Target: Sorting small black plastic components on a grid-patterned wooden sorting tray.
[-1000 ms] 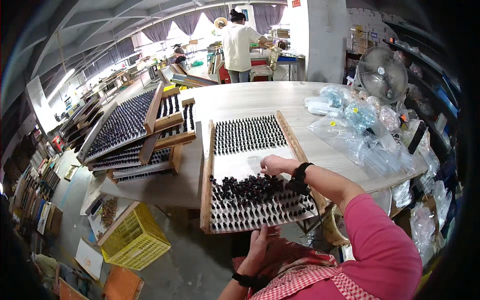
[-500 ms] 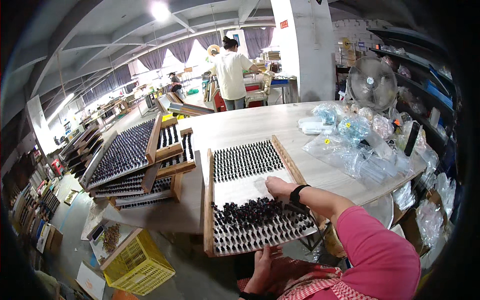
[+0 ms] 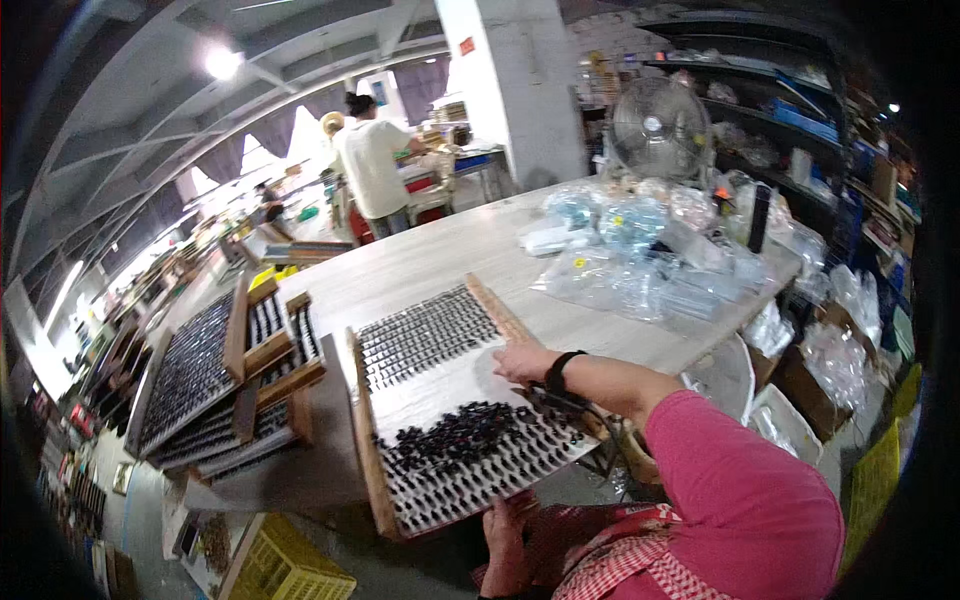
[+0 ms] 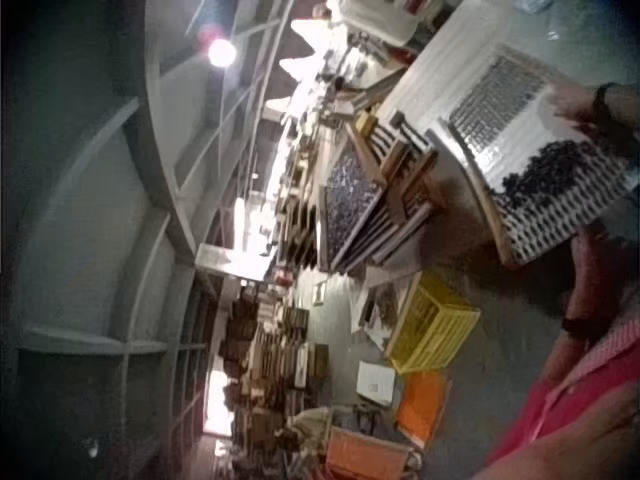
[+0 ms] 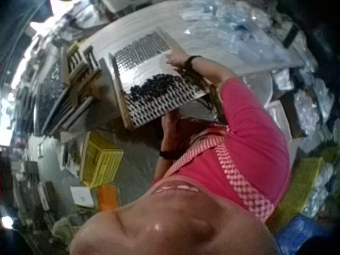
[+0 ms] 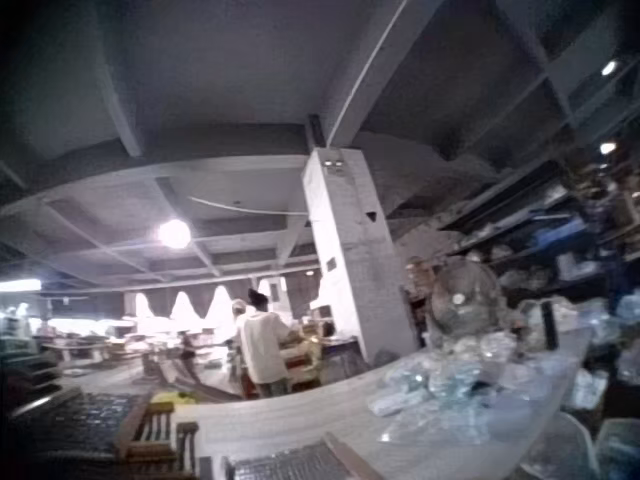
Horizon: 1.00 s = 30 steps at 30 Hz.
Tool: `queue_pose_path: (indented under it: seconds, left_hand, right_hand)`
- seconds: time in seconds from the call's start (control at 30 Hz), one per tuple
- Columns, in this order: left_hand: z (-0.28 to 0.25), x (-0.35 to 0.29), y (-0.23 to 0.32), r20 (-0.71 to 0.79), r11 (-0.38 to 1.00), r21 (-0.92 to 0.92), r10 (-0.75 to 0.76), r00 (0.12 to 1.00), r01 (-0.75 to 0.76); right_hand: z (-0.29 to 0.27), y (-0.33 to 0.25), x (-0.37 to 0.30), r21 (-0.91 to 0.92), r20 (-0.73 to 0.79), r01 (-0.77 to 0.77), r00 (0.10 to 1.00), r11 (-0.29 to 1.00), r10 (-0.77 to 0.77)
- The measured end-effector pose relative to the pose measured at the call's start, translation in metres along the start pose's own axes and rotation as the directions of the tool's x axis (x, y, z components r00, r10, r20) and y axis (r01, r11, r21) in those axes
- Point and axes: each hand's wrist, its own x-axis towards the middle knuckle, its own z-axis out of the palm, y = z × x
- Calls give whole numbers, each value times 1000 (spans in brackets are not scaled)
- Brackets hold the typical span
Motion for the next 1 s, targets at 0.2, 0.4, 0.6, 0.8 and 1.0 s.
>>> queue_pose_path:
  seconds: [0.2,0.4,0.6,0.8,1.0]
  left_hand:
    - [4,15,-17,-141,993,-108,-58,988,42]
    - [22,5,-12,-2,991,-1,130,991,-130]
    - [18,20,-12,10,978,-95,186,983,-184]
    - [28,27,-18,268,800,392,374,888,-455]
    - [28,26,-18,140,943,127,289,947,-306]
  right_hand:
    - [40,-13,0,-404,-89,188,966,895,-243]
    - [47,-25,-33,-11,-240,-105,966,994,100]
    - [37,-30,-60,286,-252,-17,963,958,93]
    - [74,-8,-57,202,-313,-82,939,976,144]
    - [66,-15,-43,338,-224,-107,956,935,190]
